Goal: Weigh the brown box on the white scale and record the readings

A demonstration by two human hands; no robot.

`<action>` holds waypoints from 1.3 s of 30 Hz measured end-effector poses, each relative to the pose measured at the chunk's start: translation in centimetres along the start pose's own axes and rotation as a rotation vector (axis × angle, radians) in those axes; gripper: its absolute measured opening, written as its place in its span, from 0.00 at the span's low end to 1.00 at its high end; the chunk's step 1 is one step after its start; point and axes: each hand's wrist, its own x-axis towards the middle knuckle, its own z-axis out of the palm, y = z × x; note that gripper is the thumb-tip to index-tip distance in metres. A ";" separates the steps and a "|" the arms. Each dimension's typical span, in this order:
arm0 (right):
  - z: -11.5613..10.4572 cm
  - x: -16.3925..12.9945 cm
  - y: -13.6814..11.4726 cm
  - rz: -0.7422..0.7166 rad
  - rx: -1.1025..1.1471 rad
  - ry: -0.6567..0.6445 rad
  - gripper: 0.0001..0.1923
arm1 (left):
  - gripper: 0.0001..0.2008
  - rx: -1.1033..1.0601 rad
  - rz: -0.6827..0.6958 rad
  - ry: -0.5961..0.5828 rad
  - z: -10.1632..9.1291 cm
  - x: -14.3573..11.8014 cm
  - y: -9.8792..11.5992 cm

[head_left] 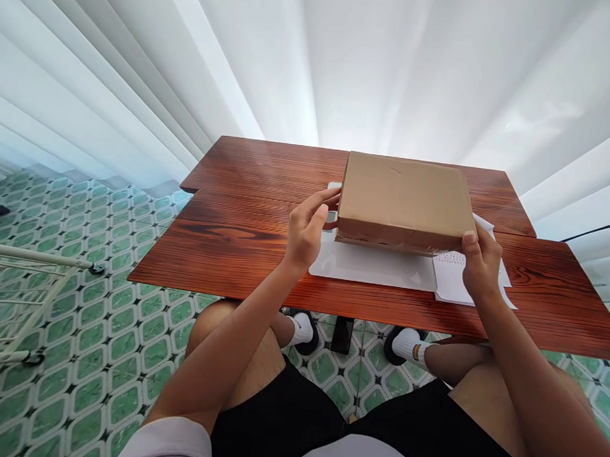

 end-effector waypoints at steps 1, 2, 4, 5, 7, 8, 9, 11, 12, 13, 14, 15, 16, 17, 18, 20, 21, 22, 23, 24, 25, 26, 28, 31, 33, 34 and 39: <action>0.0 0.0 -0.1 -0.010 -0.016 0.005 0.28 | 0.22 -0.006 -0.001 0.000 -0.1 -0.1 -0.1; 0.0 -0.1 -0.2 -0.022 -0.031 0.011 0.28 | 0.22 -0.014 0.002 -0.002 -0.1 -0.2 -0.2; 0.0 -0.1 -0.4 -0.040 -0.050 0.020 0.29 | 0.21 -0.030 0.011 -0.005 -0.3 -0.2 -0.4; 0.0 -0.1 -0.5 -0.043 -0.055 0.026 0.29 | 0.20 -0.037 0.019 -0.005 -0.3 -0.2 -0.5; 0.0 -0.2 -0.5 -0.046 -0.064 0.040 0.29 | 0.20 -0.050 0.033 -0.002 -0.4 -0.2 -0.8; 0.0 -0.2 -0.4 -0.049 -0.070 0.048 0.29 | 0.19 -0.059 0.036 -0.001 -0.4 -0.2 -1.0; 0.0 -0.2 -0.3 -0.053 -0.078 0.056 0.30 | 0.19 -0.071 0.038 0.001 -0.4 -0.2 -1.1; 0.0 -0.2 -0.1 -0.063 -0.103 0.067 0.30 | 0.19 -0.102 0.034 0.005 -0.4 -0.2 -1.2; 0.0 -0.3 0.0 -0.064 -0.114 0.069 0.30 | 0.19 -0.115 0.029 0.006 -0.4 -0.3 -1.3; 0.0 -0.3 0.0 -0.066 -0.120 0.071 0.30 | 0.18 -0.124 0.024 0.007 -0.3 -0.3 -1.3; 0.0 -0.3 0.1 -0.068 -0.121 0.070 0.30 | 0.18 -0.128 0.019 0.008 -0.3 -0.4 -1.3; 0.0 -0.3 0.1 -0.073 -0.118 0.070 0.31 | 0.18 -0.127 0.014 0.010 -0.3 -0.5 -1.3; 0.0 -0.4 0.0 -0.082 -0.113 0.069 0.31 | 0.18 -0.124 0.009 0.015 -0.3 -0.6 -1.4; 0.0 -0.4 0.0 -0.092 -0.110 0.070 0.31 | 0.18 -0.121 0.005 0.020 -0.2 -0.6 -1.4; 0.0 -0.4 0.0 -0.101 -0.110 0.070 0.31 | 0.18 -0.119 0.000 0.024 -0.2 -0.7 -1.5; 0.0 -0.5 0.0 -0.110 -0.117 0.073 0.31 | 0.18 -0.122 -0.008 0.026 -0.1 -0.8 -1.6; -0.1 -0.5 0.0 -0.111 -0.121 0.072 0.30 | 0.18 -0.125 -0.013 0.024 -0.1 -0.8 -1.7; -0.1 -0.5 0.0 -0.111 -0.124 0.069 0.30 | 0.18 -0.127 -0.018 0.021 0.0 -0.8 -1.7; -0.1 -0.5 0.0 -0.111 -0.126 0.066 0.30 | 0.18 -0.126 -0.024 0.021 0.0 -0.8 -1.8; -0.1 -0.5 0.0 -0.114 -0.126 0.063 0.30 | 0.18 -0.121 -0.027 0.025 0.0 -0.8 -1.8; -0.1 -0.5 0.0 -0.117 -0.127 0.060 0.30 | 0.18 -0.114 -0.030 0.030 -0.1 -0.8 -1.8; -0.1 -0.5 0.0 -0.119 -0.128 0.054 0.30 | 0.18 -0.105 -0.033 0.035 -0.1 -0.9 -1.7; -0.1 -0.5 0.0 -0.120 -0.135 0.048 0.30 | 0.18 -0.095 -0.038 0.039 -0.1 -0.9 -1.7; -0.1 -0.6 -0.1 -0.122 -0.149 0.050 0.32 | 0.17 -0.088 -0.055 0.042 -0.1 -1.0 -1.6; -0.2 -0.6 0.0 -0.133 -0.169 0.054 0.36 | 0.16 -0.084 -0.074 0.046 -0.1 -0.9 -1.6; -0.3 -0.5 0.1 -0.138 -0.181 0.051 0.38 | 0.16 -0.087 -0.086 0.045 -0.1 -0.9 -1.6; -0.8 0.2 0.3 -0.049 -0.129 0.020 0.41 | 0.14 -0.060 -0.091 0.055 -0.3 -0.6 -1.5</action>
